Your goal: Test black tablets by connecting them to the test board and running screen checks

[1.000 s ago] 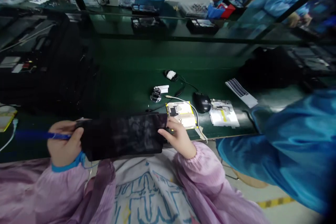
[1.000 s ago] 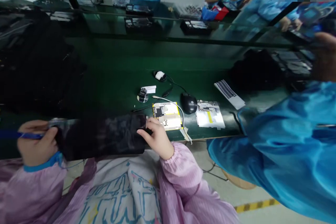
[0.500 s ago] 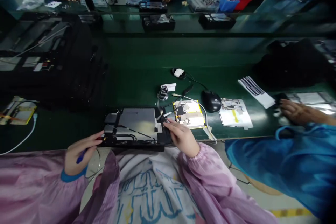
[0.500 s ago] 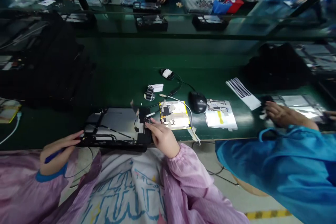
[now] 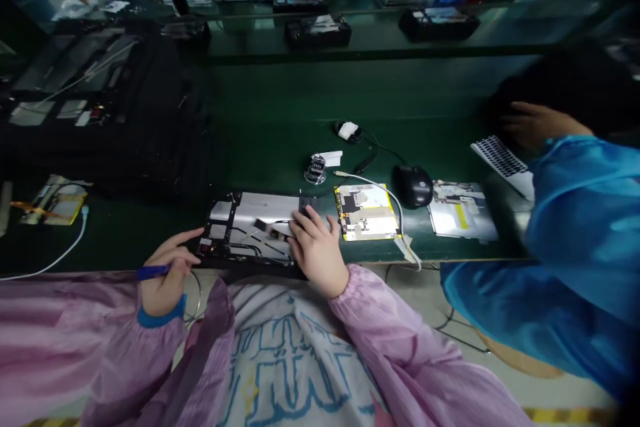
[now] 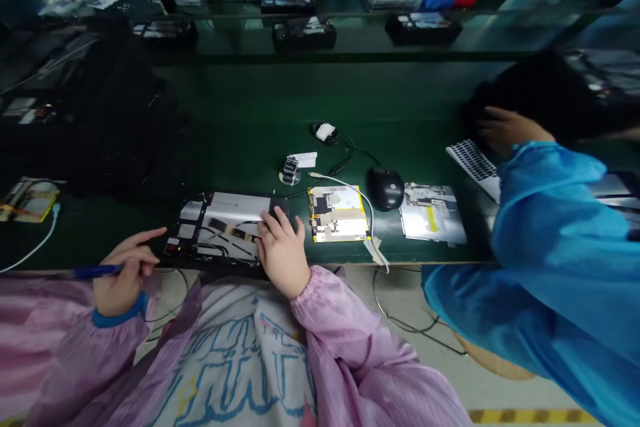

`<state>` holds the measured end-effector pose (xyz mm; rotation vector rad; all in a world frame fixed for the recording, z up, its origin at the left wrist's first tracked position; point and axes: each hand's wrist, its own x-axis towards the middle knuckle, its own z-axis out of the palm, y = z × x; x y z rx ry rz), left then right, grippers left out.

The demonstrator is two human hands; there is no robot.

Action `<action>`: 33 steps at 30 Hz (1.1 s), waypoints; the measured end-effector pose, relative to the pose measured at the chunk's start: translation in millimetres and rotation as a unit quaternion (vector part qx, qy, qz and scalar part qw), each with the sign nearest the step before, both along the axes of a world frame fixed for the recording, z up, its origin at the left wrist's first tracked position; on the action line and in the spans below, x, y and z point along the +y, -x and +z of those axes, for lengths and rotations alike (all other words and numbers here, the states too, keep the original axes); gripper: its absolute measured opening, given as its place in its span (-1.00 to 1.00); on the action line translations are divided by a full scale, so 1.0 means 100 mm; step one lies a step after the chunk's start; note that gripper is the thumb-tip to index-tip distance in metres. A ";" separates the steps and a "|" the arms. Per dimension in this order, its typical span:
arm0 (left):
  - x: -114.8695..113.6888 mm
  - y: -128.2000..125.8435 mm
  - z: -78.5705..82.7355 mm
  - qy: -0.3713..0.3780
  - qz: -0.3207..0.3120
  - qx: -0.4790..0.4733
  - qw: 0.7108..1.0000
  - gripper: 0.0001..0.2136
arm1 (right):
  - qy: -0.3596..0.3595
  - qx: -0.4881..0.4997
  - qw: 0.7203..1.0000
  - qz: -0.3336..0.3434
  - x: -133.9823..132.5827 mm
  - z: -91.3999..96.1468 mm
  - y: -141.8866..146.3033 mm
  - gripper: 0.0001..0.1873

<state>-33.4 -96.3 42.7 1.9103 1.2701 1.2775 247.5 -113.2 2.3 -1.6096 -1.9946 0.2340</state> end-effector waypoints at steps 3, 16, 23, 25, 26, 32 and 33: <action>0.00 -0.34 0.06 -0.036 -0.032 -0.109 0.993 -0.46 | -0.002 0.033 0.999 0.014 0.01 0.07 0.01 -0.71; 0.13 -1.05 0.08 0.188 -0.166 -0.200 0.947 -0.78 | 0.003 0.195 0.969 0.154 0.00 0.28 -0.41 -0.56; 0.22 -1.24 0.01 0.256 -0.240 -0.022 0.936 -0.88 | -0.050 0.067 0.996 0.019 0.80 0.17 -0.78 -0.77; 0.24 -1.30 -0.04 0.254 -0.237 0.012 0.937 -0.91 | -0.031 0.015 0.999 0.001 1.01 0.10 -0.75 -0.77; 0.24 -1.31 -0.06 0.249 -0.234 0.025 0.939 -0.92 | -0.016 -0.006 1.000 -0.009 1.08 0.06 -0.74 -0.76; 0.25 -1.31 -0.13 0.179 -0.258 0.097 0.944 -0.89 | 0.016 -0.099 0.995 -0.026 1.14 -0.06 -0.67 -0.72; 0.25 -1.31 -0.14 0.171 -0.258 0.106 0.945 -0.89 | 0.014 -0.109 0.994 -0.024 1.14 -0.06 -0.67 -0.72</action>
